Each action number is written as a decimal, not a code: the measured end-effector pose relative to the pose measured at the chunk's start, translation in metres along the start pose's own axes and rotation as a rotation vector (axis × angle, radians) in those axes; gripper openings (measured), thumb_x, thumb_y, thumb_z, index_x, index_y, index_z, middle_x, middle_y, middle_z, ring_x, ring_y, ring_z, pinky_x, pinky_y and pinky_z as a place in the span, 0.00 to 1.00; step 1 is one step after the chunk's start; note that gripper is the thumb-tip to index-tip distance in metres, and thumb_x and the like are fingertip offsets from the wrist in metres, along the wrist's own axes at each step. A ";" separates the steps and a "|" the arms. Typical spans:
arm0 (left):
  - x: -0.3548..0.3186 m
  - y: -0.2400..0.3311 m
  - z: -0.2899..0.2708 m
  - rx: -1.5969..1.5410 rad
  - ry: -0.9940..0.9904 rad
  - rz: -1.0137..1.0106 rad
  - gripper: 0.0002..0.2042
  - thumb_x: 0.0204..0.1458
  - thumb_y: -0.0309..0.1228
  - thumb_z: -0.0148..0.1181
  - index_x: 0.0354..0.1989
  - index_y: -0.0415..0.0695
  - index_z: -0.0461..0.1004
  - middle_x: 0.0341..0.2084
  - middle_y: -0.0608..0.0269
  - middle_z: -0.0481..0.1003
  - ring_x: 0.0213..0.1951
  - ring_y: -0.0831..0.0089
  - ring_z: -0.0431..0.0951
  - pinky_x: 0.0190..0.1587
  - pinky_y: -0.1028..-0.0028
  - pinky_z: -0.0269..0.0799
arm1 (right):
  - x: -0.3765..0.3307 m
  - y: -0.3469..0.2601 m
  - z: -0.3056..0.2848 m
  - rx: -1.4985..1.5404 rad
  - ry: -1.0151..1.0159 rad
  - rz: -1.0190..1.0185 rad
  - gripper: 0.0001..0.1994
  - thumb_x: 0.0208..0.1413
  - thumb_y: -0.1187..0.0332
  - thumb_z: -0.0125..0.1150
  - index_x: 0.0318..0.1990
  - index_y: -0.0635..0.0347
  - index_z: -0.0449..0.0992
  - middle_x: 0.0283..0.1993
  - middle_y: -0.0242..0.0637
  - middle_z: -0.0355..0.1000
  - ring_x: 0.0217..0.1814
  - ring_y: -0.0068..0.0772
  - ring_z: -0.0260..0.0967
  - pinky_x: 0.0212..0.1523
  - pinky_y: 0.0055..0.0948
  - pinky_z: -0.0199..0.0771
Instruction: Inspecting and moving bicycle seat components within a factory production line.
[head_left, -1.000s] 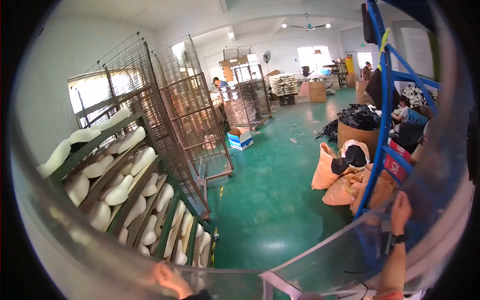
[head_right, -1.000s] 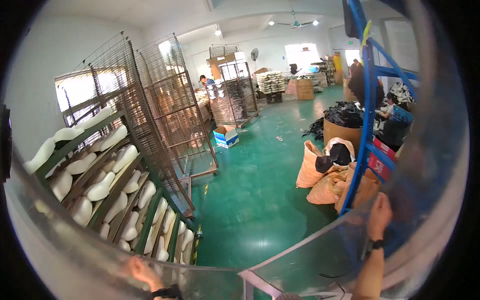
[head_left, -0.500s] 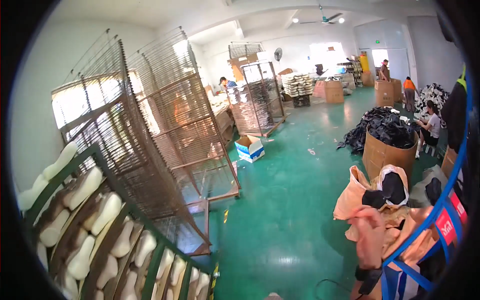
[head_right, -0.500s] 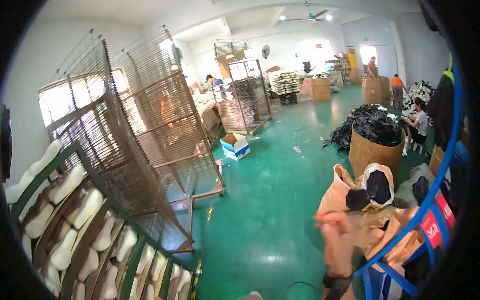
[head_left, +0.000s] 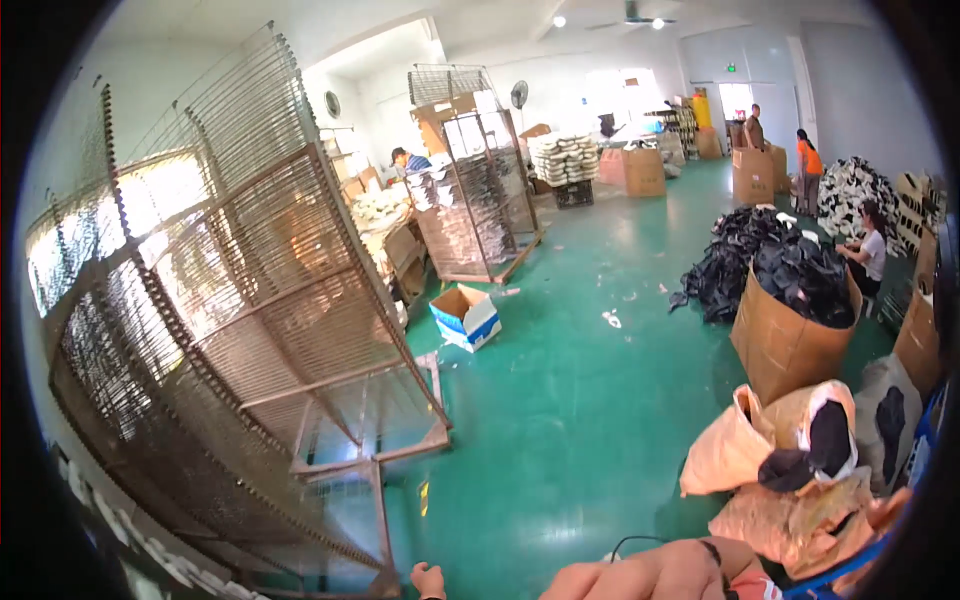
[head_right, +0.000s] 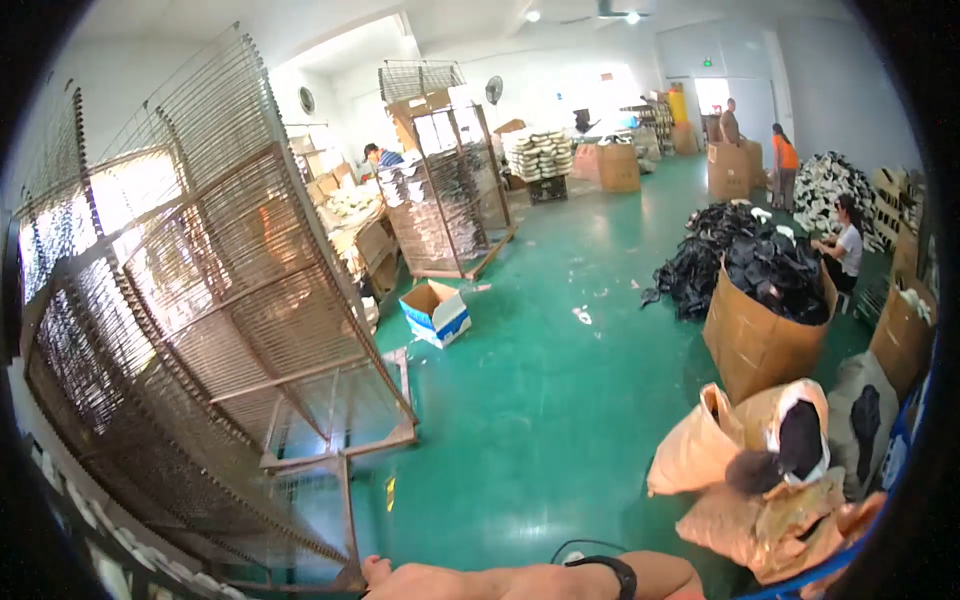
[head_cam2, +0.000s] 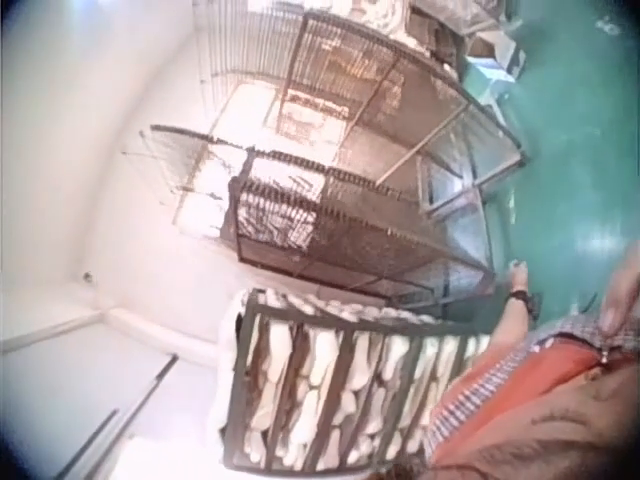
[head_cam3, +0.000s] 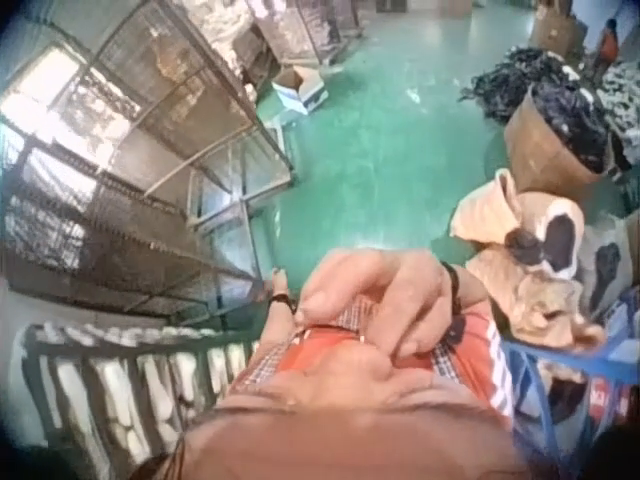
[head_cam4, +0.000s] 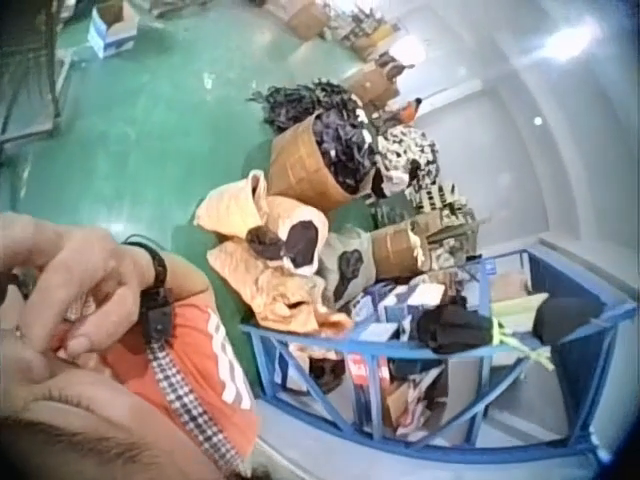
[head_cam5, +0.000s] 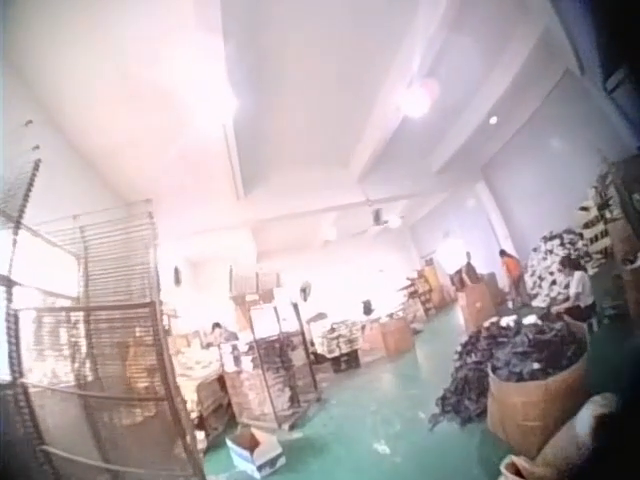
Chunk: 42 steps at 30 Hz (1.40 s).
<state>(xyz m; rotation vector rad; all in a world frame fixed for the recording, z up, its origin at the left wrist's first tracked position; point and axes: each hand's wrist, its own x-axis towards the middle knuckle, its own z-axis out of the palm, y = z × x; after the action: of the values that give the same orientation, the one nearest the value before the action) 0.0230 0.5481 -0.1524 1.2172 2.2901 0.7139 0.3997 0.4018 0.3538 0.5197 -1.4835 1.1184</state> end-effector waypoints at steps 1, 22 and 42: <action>0.028 0.013 0.021 0.049 -0.029 -0.004 0.16 0.38 0.31 0.61 0.38 0.42 0.71 0.40 0.49 0.71 0.42 0.56 0.71 0.42 0.66 0.68 | -0.002 0.010 -0.034 0.096 -0.005 0.002 0.11 0.50 0.66 0.55 0.34 0.67 0.76 0.54 0.61 0.58 0.54 0.59 0.56 0.51 0.51 0.57; 0.464 0.321 0.328 0.384 -0.336 0.791 0.12 0.50 0.31 0.45 0.37 0.41 0.73 0.38 0.44 0.72 0.41 0.52 0.72 0.41 0.58 0.69 | 0.121 0.140 -0.771 0.218 -0.384 -0.219 0.16 0.52 0.62 0.54 0.39 0.69 0.73 0.55 0.63 0.56 0.53 0.62 0.56 0.50 0.54 0.57; 0.735 0.910 0.609 0.894 -0.689 0.309 0.14 0.49 0.32 0.49 0.42 0.40 0.72 0.36 0.49 0.73 0.38 0.53 0.74 0.38 0.59 0.69 | 0.194 0.106 -1.407 0.354 -0.113 -0.077 0.06 0.50 0.72 0.56 0.28 0.66 0.70 0.45 0.59 0.65 0.47 0.53 0.63 0.46 0.47 0.64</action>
<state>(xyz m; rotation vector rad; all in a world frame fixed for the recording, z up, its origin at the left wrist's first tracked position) 0.5732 1.7467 -0.1545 1.8327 1.8242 -0.6735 0.9795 1.7028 0.3521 0.8907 -1.3534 1.3153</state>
